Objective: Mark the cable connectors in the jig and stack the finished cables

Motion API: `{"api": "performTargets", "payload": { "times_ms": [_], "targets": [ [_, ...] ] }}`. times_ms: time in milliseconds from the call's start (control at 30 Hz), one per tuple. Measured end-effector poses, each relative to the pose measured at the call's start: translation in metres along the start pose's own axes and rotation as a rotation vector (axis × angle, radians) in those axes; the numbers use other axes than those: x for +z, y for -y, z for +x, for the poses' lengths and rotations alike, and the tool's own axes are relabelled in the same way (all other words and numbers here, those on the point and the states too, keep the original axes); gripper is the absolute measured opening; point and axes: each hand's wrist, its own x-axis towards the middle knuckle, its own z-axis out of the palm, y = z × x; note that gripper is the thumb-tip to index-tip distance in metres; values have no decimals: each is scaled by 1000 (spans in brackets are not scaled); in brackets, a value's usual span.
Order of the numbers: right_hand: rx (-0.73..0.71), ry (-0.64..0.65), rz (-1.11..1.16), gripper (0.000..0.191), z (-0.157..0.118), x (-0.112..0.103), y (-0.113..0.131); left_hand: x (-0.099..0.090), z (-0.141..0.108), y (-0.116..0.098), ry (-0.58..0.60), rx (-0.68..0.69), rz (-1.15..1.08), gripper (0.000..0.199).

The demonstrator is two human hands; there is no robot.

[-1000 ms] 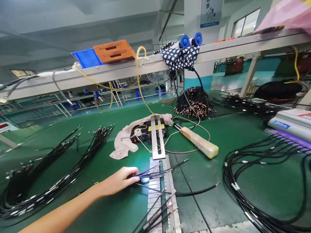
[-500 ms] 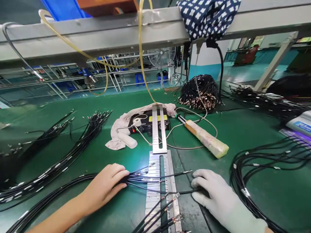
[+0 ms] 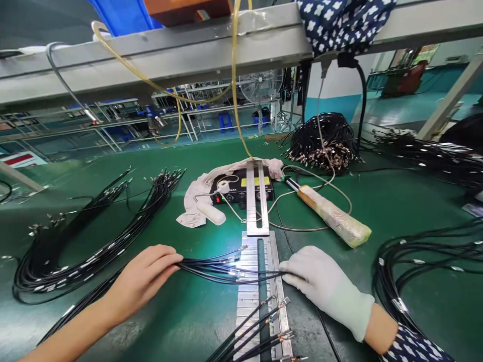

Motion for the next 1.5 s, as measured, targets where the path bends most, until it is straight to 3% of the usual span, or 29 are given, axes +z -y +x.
{"api": "performTargets", "payload": {
  "times_ms": [100, 200, 300, 333, 433, 500, 567, 633, 667, 700, 733, 800, 867, 967, 1133, 1233, 1333, 1400, 1500],
  "targets": [
    [-40, -39, 15, 23, 9, -13, 10, -28, 5, -6, 177, -140, -174, 9],
    [-148, 30, 45, 17, 22, -23, 33, -53, 16, -11, 416, -315, -364, 13],
    [-351, 139, -103, 12, 28, -4, 67, -57, 30, -13, 649, -354, -515, 14],
    [-410, 155, -170, 11, 27, 9, 77, -52, 35, -13, 667, -361, -533, 16],
    [-463, 198, -207, 16, 21, 54, 100, -17, 51, -13, 479, -385, -399, 21],
    [-437, 214, -174, 26, 15, 66, 106, 11, 60, -12, 408, -367, -316, 27],
    [-387, 168, -39, 24, 10, 52, 104, 35, 66, -11, 418, -351, -304, 29],
    [-338, 97, 197, 15, 5, 18, 93, 51, 68, -9, 432, -350, -314, 21],
    [-185, 96, 268, 22, 3, -1, 84, 55, 68, -8, 436, -354, -320, 17],
    [-52, 119, 327, 29, 1, -17, 73, 57, 66, -6, 436, -361, -325, 13],
    [61, 84, 366, 22, 1, -29, 60, 59, 64, -5, 431, -371, -325, 9],
    [242, 13, 392, 22, 5, -35, 32, 57, 59, -1, 408, -391, -313, 1],
    [358, -148, 347, 34, 15, -20, 6, 53, 54, 2, 368, -411, -297, 6],
    [409, -244, 311, 45, 37, 12, -13, 45, 54, 2, 264, -451, -279, 13],
    [374, -298, 300, 40, 55, 30, -4, 53, 83, -23, 169, -414, -324, 18],
    [331, -294, 306, 37, 49, 28, 6, 72, 106, -52, 229, -311, -410, 14],
    [313, -285, 327, 34, 43, 29, 12, 81, 113, -70, 327, -248, -496, 13],
    [324, -292, 347, 34, 42, 32, 13, 79, 107, -67, 378, -236, -539, 12],
    [347, -302, 376, 32, 43, 34, 12, 67, 91, -43, 406, -273, -521, 10]
  ]
}}
